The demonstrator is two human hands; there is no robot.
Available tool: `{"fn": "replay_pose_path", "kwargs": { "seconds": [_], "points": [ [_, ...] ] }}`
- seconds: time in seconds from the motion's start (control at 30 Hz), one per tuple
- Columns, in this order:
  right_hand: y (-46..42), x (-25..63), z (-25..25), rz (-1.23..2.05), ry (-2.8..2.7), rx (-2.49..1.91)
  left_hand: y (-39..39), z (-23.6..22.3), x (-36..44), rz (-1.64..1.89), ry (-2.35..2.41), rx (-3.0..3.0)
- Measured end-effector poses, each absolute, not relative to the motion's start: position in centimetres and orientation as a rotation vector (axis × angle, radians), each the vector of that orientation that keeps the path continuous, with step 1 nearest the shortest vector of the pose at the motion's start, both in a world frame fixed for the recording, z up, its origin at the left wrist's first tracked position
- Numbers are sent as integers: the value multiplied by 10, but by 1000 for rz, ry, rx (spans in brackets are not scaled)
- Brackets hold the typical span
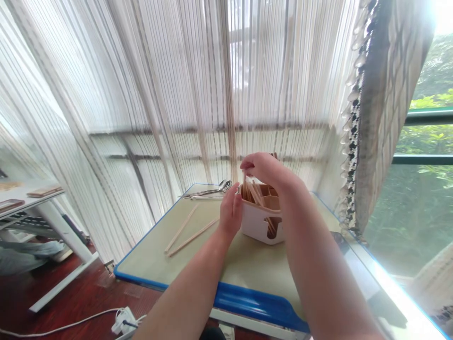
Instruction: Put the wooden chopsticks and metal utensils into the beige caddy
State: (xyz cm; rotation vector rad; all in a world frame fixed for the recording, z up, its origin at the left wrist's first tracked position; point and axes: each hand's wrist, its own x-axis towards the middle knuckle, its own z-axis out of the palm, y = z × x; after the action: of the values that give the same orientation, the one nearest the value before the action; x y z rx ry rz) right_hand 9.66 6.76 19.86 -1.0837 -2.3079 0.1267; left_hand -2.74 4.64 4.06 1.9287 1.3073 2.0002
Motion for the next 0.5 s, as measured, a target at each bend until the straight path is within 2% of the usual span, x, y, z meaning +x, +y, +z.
{"fn": "replay_pose_path", "kwargs": {
  "seconds": [0.5],
  "points": [
    [77, 94, 188, 365, -2282, -891, 39, 50, -19, 1972, 1228, 1982]
  ]
}}
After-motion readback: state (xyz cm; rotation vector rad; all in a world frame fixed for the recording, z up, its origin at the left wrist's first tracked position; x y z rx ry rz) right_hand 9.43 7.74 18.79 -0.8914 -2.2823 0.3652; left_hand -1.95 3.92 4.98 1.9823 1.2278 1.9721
